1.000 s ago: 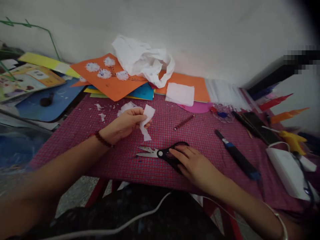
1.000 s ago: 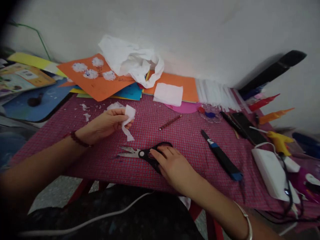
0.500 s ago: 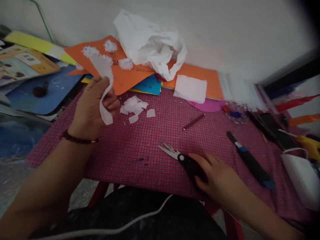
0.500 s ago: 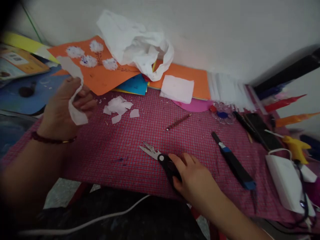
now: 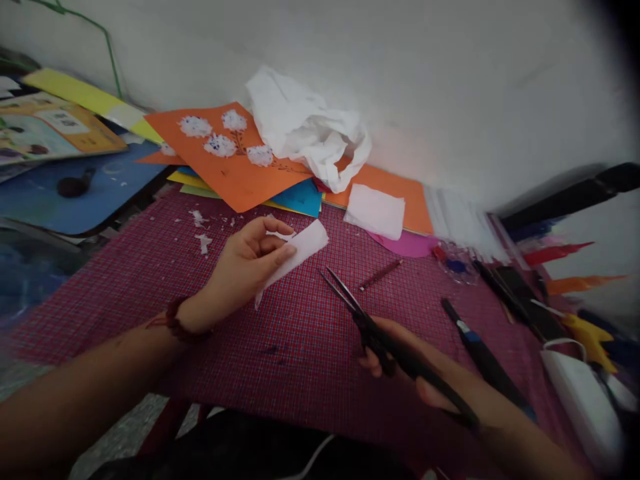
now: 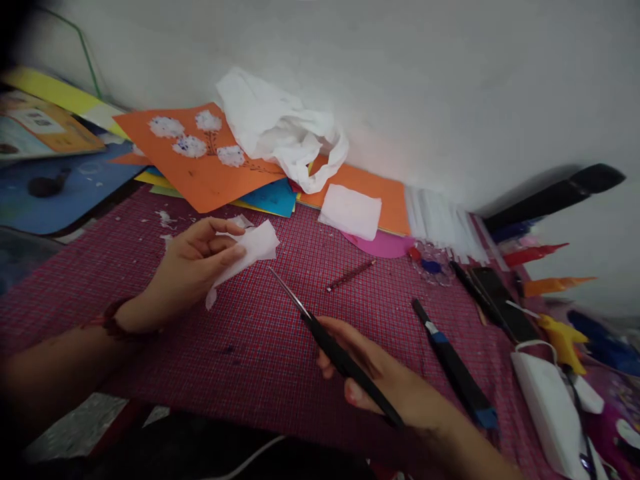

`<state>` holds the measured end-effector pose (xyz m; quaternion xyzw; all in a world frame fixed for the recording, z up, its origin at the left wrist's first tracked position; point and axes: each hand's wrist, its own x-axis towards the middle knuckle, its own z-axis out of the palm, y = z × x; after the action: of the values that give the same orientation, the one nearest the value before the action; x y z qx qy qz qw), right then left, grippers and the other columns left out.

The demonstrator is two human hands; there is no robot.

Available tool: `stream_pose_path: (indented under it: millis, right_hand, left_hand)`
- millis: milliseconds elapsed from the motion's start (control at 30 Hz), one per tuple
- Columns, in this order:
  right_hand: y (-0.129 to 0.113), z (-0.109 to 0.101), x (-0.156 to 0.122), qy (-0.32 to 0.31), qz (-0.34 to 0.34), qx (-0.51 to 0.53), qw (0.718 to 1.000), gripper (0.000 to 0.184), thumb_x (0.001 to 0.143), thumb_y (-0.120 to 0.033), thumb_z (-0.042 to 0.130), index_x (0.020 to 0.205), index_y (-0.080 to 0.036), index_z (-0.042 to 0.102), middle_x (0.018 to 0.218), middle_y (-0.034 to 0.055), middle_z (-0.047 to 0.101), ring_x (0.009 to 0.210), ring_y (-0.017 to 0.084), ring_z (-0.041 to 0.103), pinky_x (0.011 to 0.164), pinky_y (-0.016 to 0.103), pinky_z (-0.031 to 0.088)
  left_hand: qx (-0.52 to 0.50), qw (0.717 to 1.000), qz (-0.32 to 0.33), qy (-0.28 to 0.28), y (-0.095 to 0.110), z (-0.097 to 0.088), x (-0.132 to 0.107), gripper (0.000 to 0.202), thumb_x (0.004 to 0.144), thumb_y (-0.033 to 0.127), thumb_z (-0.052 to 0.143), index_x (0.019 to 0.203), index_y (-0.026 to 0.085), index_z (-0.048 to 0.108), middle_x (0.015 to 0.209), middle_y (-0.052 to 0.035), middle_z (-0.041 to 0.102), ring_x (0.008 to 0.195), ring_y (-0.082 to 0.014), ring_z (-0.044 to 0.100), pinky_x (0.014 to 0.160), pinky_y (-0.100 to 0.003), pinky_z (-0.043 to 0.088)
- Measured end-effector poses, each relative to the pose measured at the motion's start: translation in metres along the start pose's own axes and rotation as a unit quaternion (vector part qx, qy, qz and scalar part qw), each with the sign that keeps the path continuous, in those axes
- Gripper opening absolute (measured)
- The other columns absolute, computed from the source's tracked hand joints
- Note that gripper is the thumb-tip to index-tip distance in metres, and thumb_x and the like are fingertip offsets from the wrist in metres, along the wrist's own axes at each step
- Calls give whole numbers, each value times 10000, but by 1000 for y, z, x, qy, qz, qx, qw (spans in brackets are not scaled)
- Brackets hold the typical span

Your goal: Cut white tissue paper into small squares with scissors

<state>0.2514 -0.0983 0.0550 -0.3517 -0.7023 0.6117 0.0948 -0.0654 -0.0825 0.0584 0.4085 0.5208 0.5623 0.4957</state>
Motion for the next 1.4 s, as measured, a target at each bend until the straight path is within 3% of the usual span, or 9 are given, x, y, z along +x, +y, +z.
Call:
stream_pose_path:
  millis: [267,467,600,733,800,900,1033,1200,1400]
  right_hand:
    - [-28,12,52,13,-5,93,996,844,762,-693,701,1440,-235,494,977,67,609,833,182,561,709,304,491]
    - [-28,18,63,16,5,125,992,807,761,-675,715,1393,-206,536,919,47,603,766,148,533,653,268,456]
    - [-19,20,66,10,-35,153,988,766,759,-632,745,1366,-204,555,857,29,598,656,111,499,553,234,420]
    - [-12,21,63,28,-13,164,986,727,793,-607,726,1374,-213,541,837,19,594,609,100,485,532,235,426]
    - [-10,20,60,38,-7,163,986,693,805,-588,724,1364,-220,544,831,13,593,587,92,482,520,229,424]
    - [-5,18,57,51,-1,164,985,654,839,-563,699,1372,-227,527,812,-2,585,533,74,466,481,214,395]
    - [-2,12,53,59,-3,163,985,660,856,-589,666,1384,-228,504,812,-3,584,522,76,461,473,216,380]
    - [-3,-2,33,41,-25,110,993,658,885,-672,560,1388,-254,496,990,66,626,797,166,596,735,307,502]
    - [1,-11,17,-20,31,86,996,641,874,-681,562,1392,-308,507,1049,85,638,874,216,627,794,374,526]
  left_hand:
    - [21,999,-13,-32,3,1,-3,317,780,250,702,1051,213,542,616,56,616,448,-75,449,418,-197,298]
    - [30,999,0,-35,3,1,0,523,781,242,696,1271,184,521,586,74,550,471,-76,425,446,-197,286]
    - [41,999,-2,-36,1,0,2,543,793,233,682,1305,159,517,579,66,539,490,-82,427,467,-201,298]
    - [33,999,-11,-37,0,1,3,551,773,217,713,1294,183,537,584,66,543,482,-81,426,460,-195,291]
    - [-2,999,-45,-28,0,1,5,517,770,212,720,1260,200,556,629,52,585,486,-79,449,451,-186,302]
    - [-87,979,-180,-32,-1,-2,10,265,811,272,678,1054,176,632,665,5,625,498,-102,512,432,-196,347]
    - [-107,950,-277,-100,-10,-9,16,89,735,192,709,790,150,654,655,-35,644,505,-112,544,444,-205,392]
    - [-58,971,-203,-113,-15,-11,14,95,728,211,727,714,156,651,591,20,569,456,-63,448,422,-172,304]
    - [-67,989,-92,-94,-20,-9,15,141,734,280,745,720,164,667,659,17,601,555,-81,496,517,-189,383]
